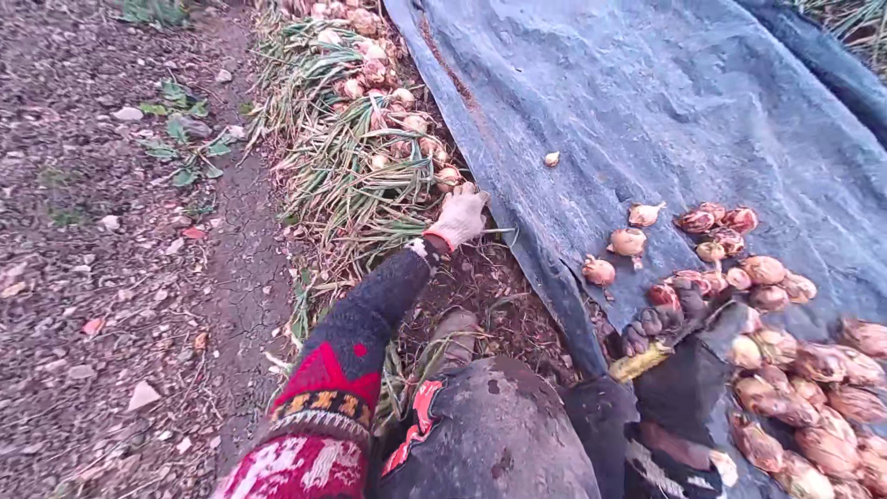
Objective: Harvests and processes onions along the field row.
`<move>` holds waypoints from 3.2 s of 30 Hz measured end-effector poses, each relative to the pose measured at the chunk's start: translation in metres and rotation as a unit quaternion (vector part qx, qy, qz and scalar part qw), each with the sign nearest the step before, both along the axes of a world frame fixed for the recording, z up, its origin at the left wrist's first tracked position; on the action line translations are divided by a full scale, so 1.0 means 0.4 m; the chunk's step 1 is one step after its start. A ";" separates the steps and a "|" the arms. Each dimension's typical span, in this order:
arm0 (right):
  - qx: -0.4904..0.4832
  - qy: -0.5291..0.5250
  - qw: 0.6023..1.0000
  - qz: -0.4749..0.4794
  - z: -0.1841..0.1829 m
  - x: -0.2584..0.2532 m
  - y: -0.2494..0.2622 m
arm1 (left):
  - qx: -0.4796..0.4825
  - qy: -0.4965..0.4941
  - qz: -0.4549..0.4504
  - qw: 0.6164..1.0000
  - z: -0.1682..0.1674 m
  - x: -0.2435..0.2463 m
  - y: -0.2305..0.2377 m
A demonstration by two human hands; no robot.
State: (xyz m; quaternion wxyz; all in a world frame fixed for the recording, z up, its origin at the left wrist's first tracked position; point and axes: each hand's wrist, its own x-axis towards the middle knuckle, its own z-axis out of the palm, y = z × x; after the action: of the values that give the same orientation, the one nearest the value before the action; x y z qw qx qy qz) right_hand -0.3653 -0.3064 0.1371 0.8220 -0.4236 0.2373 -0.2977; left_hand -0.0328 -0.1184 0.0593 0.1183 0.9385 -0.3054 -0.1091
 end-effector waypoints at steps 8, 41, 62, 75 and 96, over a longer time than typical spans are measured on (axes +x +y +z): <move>-0.084 0.323 0.938 0.090 -0.150 0.183 0.149 | 0.226 -0.101 -0.100 0.964 -0.209 0.280 -0.018; -0.142 0.072 0.968 0.195 -0.220 0.476 0.304 | -0.171 0.448 -0.037 0.877 0.189 -0.030 0.220; 0.091 0.186 0.921 0.330 -0.270 0.460 0.323 | -0.210 0.192 0.100 0.953 0.133 -0.041 0.166; 0.205 -0.244 0.948 0.002 -0.074 0.418 0.021 | 0.003 -0.088 0.056 0.995 0.073 0.296 0.024; -0.249 0.311 0.902 0.169 -0.283 0.554 0.179 | -0.232 0.200 -0.018 0.952 -0.011 0.164 0.068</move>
State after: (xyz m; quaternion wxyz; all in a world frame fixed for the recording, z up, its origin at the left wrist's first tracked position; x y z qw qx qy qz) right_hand -0.1435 -0.2348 0.0238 0.6125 -0.7188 0.3239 -0.0572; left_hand 0.0330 -0.0911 0.0549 0.3898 0.8383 -0.3095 -0.2226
